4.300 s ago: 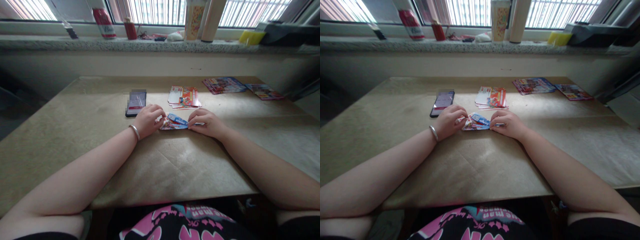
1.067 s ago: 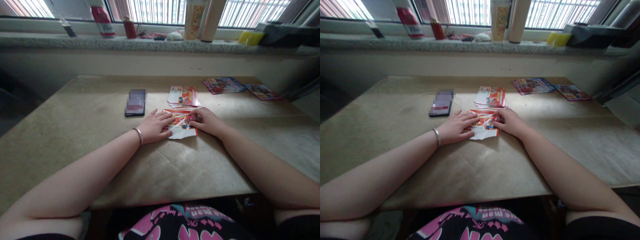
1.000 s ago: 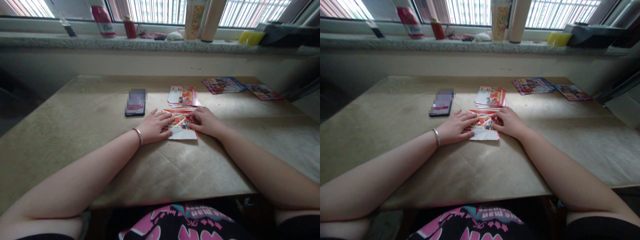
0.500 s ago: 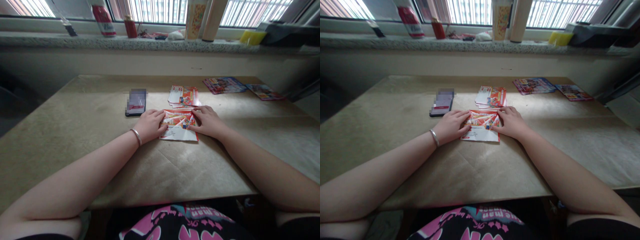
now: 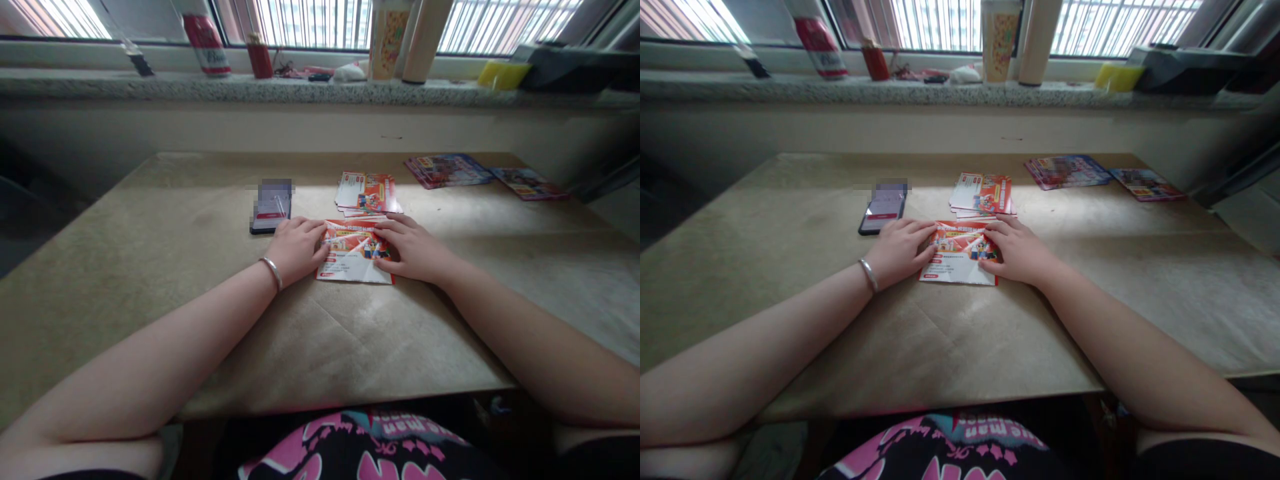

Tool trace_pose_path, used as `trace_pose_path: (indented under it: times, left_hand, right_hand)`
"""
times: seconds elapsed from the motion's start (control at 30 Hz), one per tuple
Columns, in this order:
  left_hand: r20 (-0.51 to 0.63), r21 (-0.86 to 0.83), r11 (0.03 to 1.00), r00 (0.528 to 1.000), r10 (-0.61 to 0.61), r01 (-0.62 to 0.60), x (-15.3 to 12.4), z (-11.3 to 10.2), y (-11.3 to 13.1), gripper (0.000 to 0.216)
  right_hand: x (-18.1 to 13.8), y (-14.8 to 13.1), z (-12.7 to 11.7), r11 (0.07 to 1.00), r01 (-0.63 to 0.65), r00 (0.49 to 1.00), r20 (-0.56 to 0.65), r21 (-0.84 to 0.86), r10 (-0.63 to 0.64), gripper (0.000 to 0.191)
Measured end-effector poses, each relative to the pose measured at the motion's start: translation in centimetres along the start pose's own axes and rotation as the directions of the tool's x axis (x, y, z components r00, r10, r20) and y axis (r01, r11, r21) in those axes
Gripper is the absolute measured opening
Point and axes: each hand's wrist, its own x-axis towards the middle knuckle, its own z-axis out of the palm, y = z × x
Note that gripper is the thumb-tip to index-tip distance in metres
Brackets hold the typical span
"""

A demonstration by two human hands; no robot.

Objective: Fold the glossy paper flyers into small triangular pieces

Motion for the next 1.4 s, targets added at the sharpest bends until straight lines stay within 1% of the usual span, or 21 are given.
trace_pose_path:
  times: [0.17, 0.23, 0.33, 0.4, 0.47, 0.57, 0.63, 0.67, 0.73, 0.8, 0.93, 1.03, 1.17, 1.27, 1.4]
  left_hand:
    - [0.019, -0.027, 1.0, 1.0, 0.007, -0.007, -0.1, -0.1, 0.0, 0.047]
    - [0.037, -0.033, 0.999, 0.999, 0.032, -0.03, -0.1, -0.2, 0.1, 0.048]
    - [0.07, -0.025, 0.997, 0.995, 0.071, -0.07, -0.2, -0.2, 0.0, 0.053]
    - [0.092, -0.021, 0.996, 0.992, 0.091, -0.089, -0.3, -0.2, 0.0, 0.057]
    - [0.113, -0.042, 0.99, 0.983, 0.142, -0.138, -0.3, -0.1, -0.1, 0.06]
    - [0.13, -0.094, 0.961, 0.954, 0.271, -0.26, -0.3, -0.1, -0.2, 0.059]
    - [0.125, -0.098, 0.952, 0.945, 0.302, -0.291, -0.5, 0.0, -0.2, 0.056]
    - [0.123, -0.095, 0.953, 0.947, 0.297, -0.286, -0.5, 0.0, -0.1, 0.055]
    - [0.117, -0.094, 0.959, 0.954, 0.277, -0.267, -0.7, 0.0, -0.1, 0.053]
    - [0.092, -0.097, 0.958, 0.956, 0.278, -0.27, -0.8, -0.1, 0.0, 0.053]
    - [-0.04, -0.077, 0.948, 0.951, 0.306, -0.308, -0.8, -0.5, 0.3, 0.045]
    - [-0.094, -0.044, 0.943, 0.941, 0.326, -0.331, -0.9, -0.9, 0.7, 0.039]
    - [-0.094, 0.005, 0.952, 0.948, 0.305, -0.306, -1.0, -1.0, 1.0, 0.041]
    - [-0.092, -0.002, 0.959, 0.955, 0.28, -0.282, -1.0, -0.8, 0.9, 0.045]
    - [-0.052, -0.05, 0.932, 0.933, 0.357, -0.36, -0.7, -0.6, 0.8, 0.045]
  right_hand:
    - [0.0, 0.7, 0.5, 1.0, -0.019, 0.998, 0.055, 0.018, 0.018, 0.078]
    - [0.0, 1.0, 0.8, 0.999, -0.042, 0.997, 0.065, 0.013, 0.041, 0.081]
    - [0.1, 1.3, 1.1, 0.996, -0.084, 0.995, 0.054, -0.016, 0.085, 0.074]
    - [0.2, 1.3, 1.1, 0.993, -0.106, 0.994, 0.023, -0.042, 0.107, 0.067]
    - [0.2, 1.2, 0.9, 0.993, -0.109, 0.994, -0.025, -0.05, 0.108, 0.061]
    - [0.1, 0.7, 0.4, 0.999, -0.036, 0.996, -0.086, -0.001, 0.036, 0.052]
    - [0.0, 0.2, 0.0, 0.998, 0.027, 0.995, -0.097, 0.05, -0.022, 0.049]
    - [-0.1, -0.2, -0.1, 0.997, 0.032, 0.994, -0.105, 0.072, -0.024, 0.053]
    - [-0.2, -0.7, -0.2, 0.995, 0.031, 0.994, -0.11, 0.093, -0.021, 0.06]
    - [-0.2, -1.0, -0.2, 0.995, -0.004, 0.994, -0.108, 0.1, 0.015, 0.065]
    - [-0.2, -0.7, -0.1, 0.987, -0.126, 0.984, -0.115, 0.104, 0.138, 0.069]
    - [-0.2, -0.4, -0.1, 0.978, -0.167, 0.98, -0.09, 0.122, 0.179, 0.069]
    - [-0.3, -1.0, -0.1, 0.951, -0.185, 0.978, -0.049, 0.249, 0.203, 0.058]
    - [-0.2, -1.4, 0.2, 0.922, -0.186, 0.972, -0.071, 0.341, 0.223, 0.04]
    - [0.1, -1.1, 1.0, 0.87, -0.182, 0.953, -0.134, 0.458, 0.27, 0.014]
